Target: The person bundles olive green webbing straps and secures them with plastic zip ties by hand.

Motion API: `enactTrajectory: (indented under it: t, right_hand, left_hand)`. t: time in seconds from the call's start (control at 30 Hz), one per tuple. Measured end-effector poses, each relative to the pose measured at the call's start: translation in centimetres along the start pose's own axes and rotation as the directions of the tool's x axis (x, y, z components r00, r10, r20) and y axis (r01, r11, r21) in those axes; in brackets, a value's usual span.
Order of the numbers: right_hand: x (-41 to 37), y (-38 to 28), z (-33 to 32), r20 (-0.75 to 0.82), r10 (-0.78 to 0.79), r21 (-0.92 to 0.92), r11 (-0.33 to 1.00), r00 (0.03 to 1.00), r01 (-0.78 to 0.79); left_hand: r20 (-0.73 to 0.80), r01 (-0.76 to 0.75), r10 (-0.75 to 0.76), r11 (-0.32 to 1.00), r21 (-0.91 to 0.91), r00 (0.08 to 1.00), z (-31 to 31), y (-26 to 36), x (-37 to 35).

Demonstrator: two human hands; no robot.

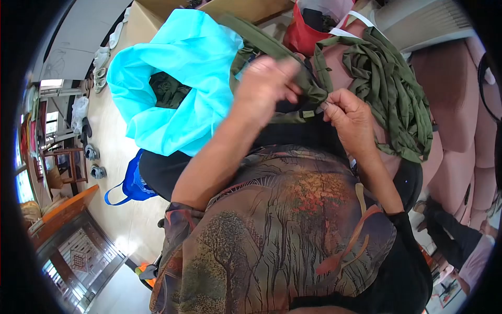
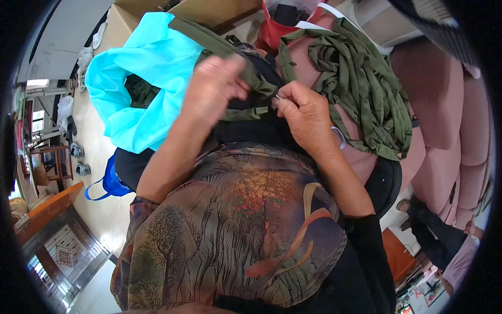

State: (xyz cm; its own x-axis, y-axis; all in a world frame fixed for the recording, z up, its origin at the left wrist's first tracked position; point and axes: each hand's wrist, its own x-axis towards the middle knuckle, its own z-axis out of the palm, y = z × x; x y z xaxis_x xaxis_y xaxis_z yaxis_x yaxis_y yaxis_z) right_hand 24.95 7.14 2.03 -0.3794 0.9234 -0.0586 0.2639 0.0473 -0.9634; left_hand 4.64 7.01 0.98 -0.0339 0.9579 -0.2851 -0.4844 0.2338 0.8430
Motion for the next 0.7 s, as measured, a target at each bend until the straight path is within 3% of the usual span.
enactTrajectory:
  t: [0.03,0.07,0.1,0.17,0.23,0.3,0.37,0.47,0.57,0.6,0.7]
  right_hand:
    - [0.1,0.0,0.1,0.006,-0.022,-0.045,0.999,1.0,0.023]
    - [0.1,0.1,0.1,0.013,-0.046,-0.09,0.995,0.999,0.047]
    - [0.1,0.2,0.2,0.013,0.0,-0.041,0.999,1.0,0.001]
    - [-0.3,0.5,0.2,0.021,0.093,0.057,0.994,0.995,-0.094]
    - [-0.7,0.4,-0.1,0.052,0.135,0.07,0.988,0.989,-0.139]
    - [-1.0,0.4,-0.1,0.07,0.155,0.067,0.985,0.985,-0.159]
    - [-1.3,0.5,-0.1,0.08,0.152,0.039,0.987,0.985,-0.155]
    - [-1.6,0.9,0.2,0.094,0.194,0.045,0.979,0.976,-0.199]
    - [-1.8,0.6,0.1,0.081,0.182,0.06,0.98,0.98,-0.187]
    - [-1.9,0.5,0.1,0.088,0.178,0.04,0.982,0.98,-0.182]
    - [-2.1,0.2,0.0,0.124,0.138,-0.016,0.99,0.983,-0.137]
  left_hand:
    - [0.012,0.068,-0.071,0.982,0.176,0.997,1.4,-0.4,-1.1]
    - [0.119,0.087,-0.094,0.994,0.068,0.988,2.2,-0.8,-1.8]
    - [0.132,0.136,-0.147,0.987,0.086,0.98,2.1,-0.9,-1.8]
    - [0.106,0.086,-0.106,0.98,0.178,0.989,1.3,0.0,-1.8]
    - [-0.02,0.001,-0.002,0.999,-0.036,1.0,-0.9,0.7,-1.2]
    - [-0.101,-0.027,0.011,0.986,-0.162,0.995,-3.0,1.5,0.1]
    - [-0.109,-0.057,0.036,0.979,-0.198,0.993,-3.9,1.4,1.0]
    - [-0.123,0.016,-0.039,0.983,-0.185,0.992,-4.2,0.4,2.5]
    - [-0.373,0.028,-0.021,1.0,0.012,0.928,-3.1,0.7,2.2]
    - [-0.378,0.062,-0.083,0.996,-0.067,0.922,-3.0,1.0,2.1]
    - [-0.318,0.056,-0.07,0.997,-0.055,0.945,-4.2,0.9,2.5]
